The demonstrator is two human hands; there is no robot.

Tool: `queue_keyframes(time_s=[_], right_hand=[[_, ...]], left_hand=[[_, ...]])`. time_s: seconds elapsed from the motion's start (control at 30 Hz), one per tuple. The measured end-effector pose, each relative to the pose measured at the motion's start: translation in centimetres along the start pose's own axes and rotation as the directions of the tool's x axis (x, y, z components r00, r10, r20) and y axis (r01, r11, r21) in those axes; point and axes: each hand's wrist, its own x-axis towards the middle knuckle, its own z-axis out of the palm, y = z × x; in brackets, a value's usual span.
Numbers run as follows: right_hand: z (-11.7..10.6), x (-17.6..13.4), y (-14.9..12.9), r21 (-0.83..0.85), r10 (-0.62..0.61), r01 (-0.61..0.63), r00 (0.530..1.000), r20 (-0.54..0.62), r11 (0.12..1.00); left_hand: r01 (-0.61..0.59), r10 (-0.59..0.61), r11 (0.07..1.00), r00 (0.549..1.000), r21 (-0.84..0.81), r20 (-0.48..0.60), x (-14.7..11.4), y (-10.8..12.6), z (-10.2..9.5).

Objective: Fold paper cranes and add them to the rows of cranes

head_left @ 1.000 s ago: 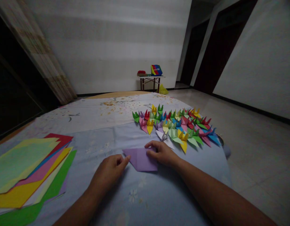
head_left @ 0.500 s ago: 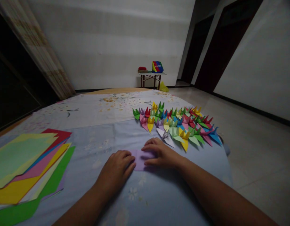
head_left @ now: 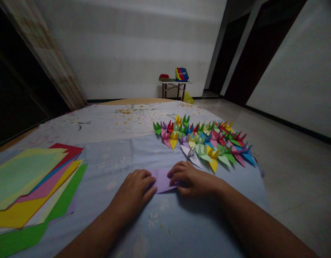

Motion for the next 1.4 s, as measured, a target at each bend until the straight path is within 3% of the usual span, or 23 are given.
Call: queue_keyframes(time_s=[0.17,0.4,0.6,0.9,1.13,1.4], right_hand=[[0.3,0.7,0.4,0.030,0.060,-0.058,0.996,-0.068,0.998],[0.9,3.0,0.8,0.233,0.279,-0.241,0.949,-0.148,0.942],[1.9,5.1,1.0,0.198,0.367,-0.332,0.914,-0.175,0.922],[3.3,5.0,1.1,0.087,0.338,-0.327,0.901,-0.270,0.941],[4.2,4.9,1.8,0.018,0.300,-0.310,0.901,-0.313,0.950],[3.0,3.8,1.9,-0.054,0.247,-0.287,0.894,-0.374,0.956]], left_hand=[[-0.013,0.013,1.000,1.000,0.006,-0.010,-0.1,-0.1,0.1],[-0.034,0.035,0.998,0.999,0.050,-0.023,-0.1,0.4,0.1],[-0.053,0.054,0.997,0.998,0.049,-0.028,-0.3,0.5,0.1],[-0.116,0.113,0.992,0.992,0.047,0.050,-0.2,0.6,0.1],[-0.116,0.116,0.992,0.993,0.042,-0.004,-0.4,0.5,0.4],[-0.110,0.100,0.988,0.991,0.112,0.088,-0.1,0.8,0.1]])
